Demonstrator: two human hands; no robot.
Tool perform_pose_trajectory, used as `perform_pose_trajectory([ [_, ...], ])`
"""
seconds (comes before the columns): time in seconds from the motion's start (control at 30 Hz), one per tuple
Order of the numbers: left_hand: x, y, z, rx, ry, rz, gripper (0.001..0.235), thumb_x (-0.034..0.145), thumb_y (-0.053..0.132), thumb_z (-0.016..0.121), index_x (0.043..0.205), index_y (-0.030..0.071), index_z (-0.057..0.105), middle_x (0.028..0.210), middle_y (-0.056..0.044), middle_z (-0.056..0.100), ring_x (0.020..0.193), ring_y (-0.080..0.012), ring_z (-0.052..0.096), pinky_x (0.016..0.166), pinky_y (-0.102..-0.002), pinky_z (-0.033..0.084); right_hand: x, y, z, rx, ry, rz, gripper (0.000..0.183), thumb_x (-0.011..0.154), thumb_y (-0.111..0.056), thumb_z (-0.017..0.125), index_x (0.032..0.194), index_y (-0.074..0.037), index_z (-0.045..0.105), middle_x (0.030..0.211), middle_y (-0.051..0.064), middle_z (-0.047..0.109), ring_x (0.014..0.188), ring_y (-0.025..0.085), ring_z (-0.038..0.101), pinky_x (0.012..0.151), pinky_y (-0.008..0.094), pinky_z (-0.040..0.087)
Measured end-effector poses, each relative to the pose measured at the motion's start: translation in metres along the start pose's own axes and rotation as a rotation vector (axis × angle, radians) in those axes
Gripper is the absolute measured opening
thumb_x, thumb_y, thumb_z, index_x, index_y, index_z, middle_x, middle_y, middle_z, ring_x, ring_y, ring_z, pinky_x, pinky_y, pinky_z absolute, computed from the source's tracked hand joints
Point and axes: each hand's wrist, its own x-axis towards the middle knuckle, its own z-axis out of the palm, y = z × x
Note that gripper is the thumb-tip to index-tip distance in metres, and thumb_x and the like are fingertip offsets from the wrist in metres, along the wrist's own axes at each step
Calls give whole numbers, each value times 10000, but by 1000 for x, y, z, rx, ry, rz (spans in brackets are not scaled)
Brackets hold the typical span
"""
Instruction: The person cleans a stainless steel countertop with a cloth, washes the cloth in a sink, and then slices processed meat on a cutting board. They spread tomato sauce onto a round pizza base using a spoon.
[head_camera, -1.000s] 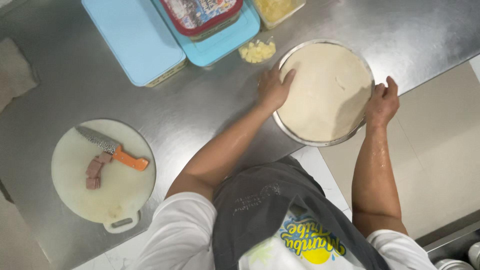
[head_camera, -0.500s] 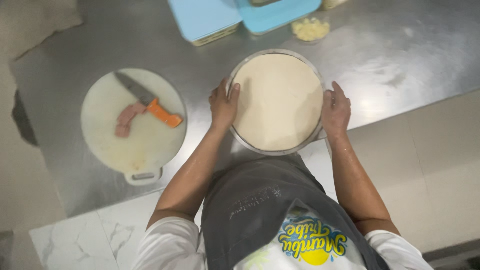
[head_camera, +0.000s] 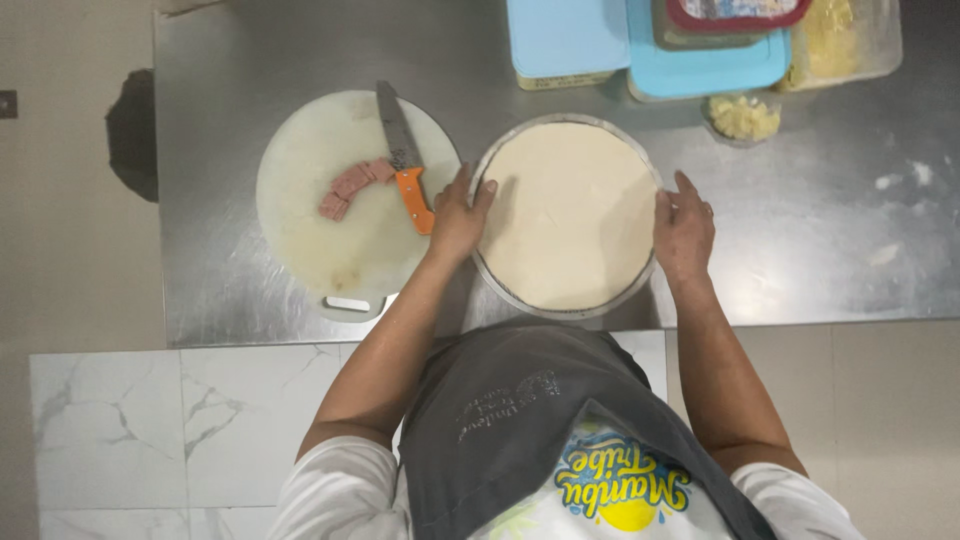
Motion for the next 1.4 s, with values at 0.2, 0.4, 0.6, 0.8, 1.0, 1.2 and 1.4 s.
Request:
perform_pose_trajectory([
  [0.2,10,14,-7,92,-65,-51,731,977,525,573,1515,48,442,1375,-272,546,1311,-484,444,1117,-539,338,20,1,-12,13,13,-7,357,1058,-215,598,1360,-35,658,1158,198,711,1081,362,649,1085,479,435],
  [0.4,23,55,23,49,-44,237,618,959,417,675,1436,53,529,1370,-241,561,1299,-438,469,1139,-539,310,110,-19,-19,-105,322,-504,248,1025,-59,746,1269,-55,706,1245,178,649,1200,379,562,1049,493,447],
  [0.6,46,107,80,-188,-147,487,449,965,325,682,1338,82,631,1300,-162,666,1232,-327,619,1074,-413,476,192,-51,-13,-405,479,-764,333,858,-37,749,1183,-1,687,1074,141,628,1062,356,558,898,451,471],
  [0.8,119,141,133,-642,-300,169,405,993,236,589,1346,40,609,1190,-172,728,1134,-288,686,976,-378,515,197,-62,-47,-469,529,-901,222,854,-101,800,964,-49,614,1008,107,619,972,303,640,883,422,540],
  [1.0,181,166,194,-388,118,217,503,953,320,687,1298,-45,647,1168,-242,718,1088,-352,666,932,-406,525,198,-40,-86,-178,497,-851,119,1027,-26,790,1068,-38,680,1044,66,684,961,219,704,792,343,609],
  [1.2,219,190,208,-493,104,57,468,883,358,726,1071,-69,689,935,-189,755,880,-315,728,811,-405,564,246,39,-129,382,734,-330,107,1147,-138,704,1082,-55,725,987,80,666,802,153,619,663,328,570],
  [1.4,231,192,200,-514,93,12,327,850,295,756,862,-1,617,783,-144,709,744,-284,694,729,-414,560,206,120,-159,1134,776,-111,349,1084,-334,492,1207,-29,612,1132,151,756,1059,284,738,955,482,686],
])
